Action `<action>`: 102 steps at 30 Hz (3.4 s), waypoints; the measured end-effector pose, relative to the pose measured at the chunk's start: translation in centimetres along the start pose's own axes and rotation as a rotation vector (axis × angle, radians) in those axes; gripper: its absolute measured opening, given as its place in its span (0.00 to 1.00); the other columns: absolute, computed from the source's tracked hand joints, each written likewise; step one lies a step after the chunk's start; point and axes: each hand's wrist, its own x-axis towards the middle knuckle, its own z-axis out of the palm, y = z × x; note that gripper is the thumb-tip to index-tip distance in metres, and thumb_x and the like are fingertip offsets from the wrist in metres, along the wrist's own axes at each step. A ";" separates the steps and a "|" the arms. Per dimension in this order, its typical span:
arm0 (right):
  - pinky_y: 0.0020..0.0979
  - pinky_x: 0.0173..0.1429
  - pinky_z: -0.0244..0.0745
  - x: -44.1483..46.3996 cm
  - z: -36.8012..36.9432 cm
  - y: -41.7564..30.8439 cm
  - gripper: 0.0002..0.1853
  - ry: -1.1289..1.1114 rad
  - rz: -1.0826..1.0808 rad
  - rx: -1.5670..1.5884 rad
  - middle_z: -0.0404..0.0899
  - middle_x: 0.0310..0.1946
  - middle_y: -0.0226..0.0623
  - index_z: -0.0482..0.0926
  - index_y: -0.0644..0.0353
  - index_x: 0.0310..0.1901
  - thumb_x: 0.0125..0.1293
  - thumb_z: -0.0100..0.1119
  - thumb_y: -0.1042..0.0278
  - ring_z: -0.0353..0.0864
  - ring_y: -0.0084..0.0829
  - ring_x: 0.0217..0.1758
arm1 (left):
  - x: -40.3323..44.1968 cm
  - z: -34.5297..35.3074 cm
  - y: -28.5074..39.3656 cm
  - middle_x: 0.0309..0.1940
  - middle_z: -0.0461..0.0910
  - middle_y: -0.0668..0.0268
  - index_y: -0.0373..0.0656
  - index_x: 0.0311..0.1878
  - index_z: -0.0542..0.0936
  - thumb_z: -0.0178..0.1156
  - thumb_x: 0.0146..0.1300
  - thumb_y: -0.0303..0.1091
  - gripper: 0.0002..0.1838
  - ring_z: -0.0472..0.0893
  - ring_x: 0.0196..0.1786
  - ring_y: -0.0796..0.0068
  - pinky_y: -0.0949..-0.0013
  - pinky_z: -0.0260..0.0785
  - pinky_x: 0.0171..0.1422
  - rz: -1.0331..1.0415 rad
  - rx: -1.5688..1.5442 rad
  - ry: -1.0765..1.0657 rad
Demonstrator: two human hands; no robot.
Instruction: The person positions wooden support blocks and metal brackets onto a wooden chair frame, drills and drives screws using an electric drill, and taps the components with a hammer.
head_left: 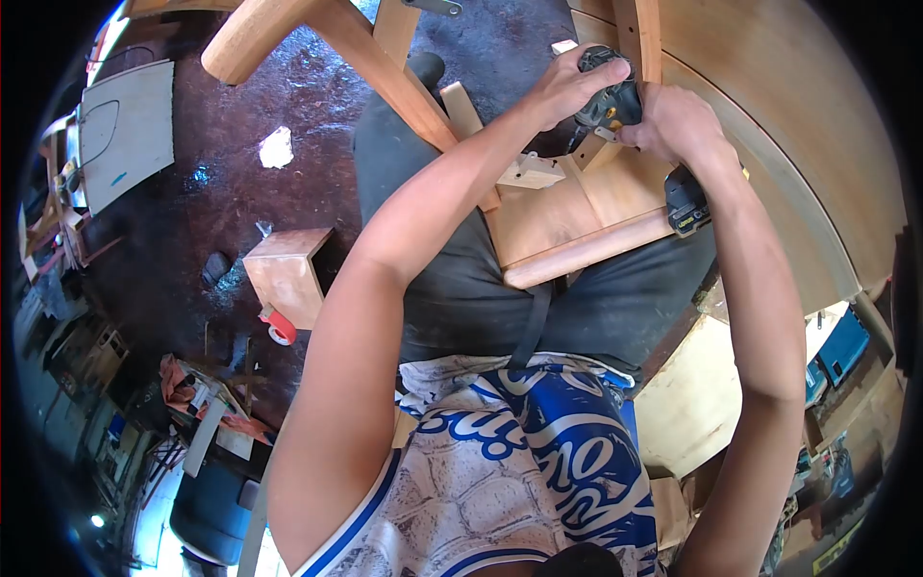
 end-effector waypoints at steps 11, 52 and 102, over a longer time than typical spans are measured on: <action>0.44 0.48 0.80 0.5 0.0 -0.3 0.21 -0.036 0.019 -0.011 0.86 0.28 0.47 0.85 0.63 0.39 0.51 0.72 0.54 0.87 0.47 0.38 | -0.5 0.1 0.0 0.41 0.83 0.63 0.38 0.54 0.79 0.69 0.66 0.57 0.30 0.83 0.41 0.76 0.69 0.80 0.45 0.020 -0.018 0.058; 0.38 0.29 0.77 5.5 -0.4 -1.9 0.07 -0.515 0.070 0.495 0.83 0.24 0.42 0.83 0.65 0.28 0.46 0.68 0.74 0.83 0.33 0.25 | -2.6 0.9 -0.1 0.32 0.86 0.54 0.37 0.41 0.84 0.68 0.56 0.56 0.27 0.86 0.37 0.57 0.58 0.76 0.45 0.204 0.262 0.583; 0.34 0.27 0.74 3.6 1.3 0.1 0.04 -0.512 0.229 0.651 0.80 0.22 0.41 0.80 0.65 0.25 0.46 0.60 0.76 0.79 0.32 0.22 | -1.6 2.7 -0.3 0.28 0.86 0.56 0.39 0.38 0.86 0.68 0.55 0.58 0.27 0.86 0.34 0.58 0.58 0.76 0.43 0.242 0.350 0.445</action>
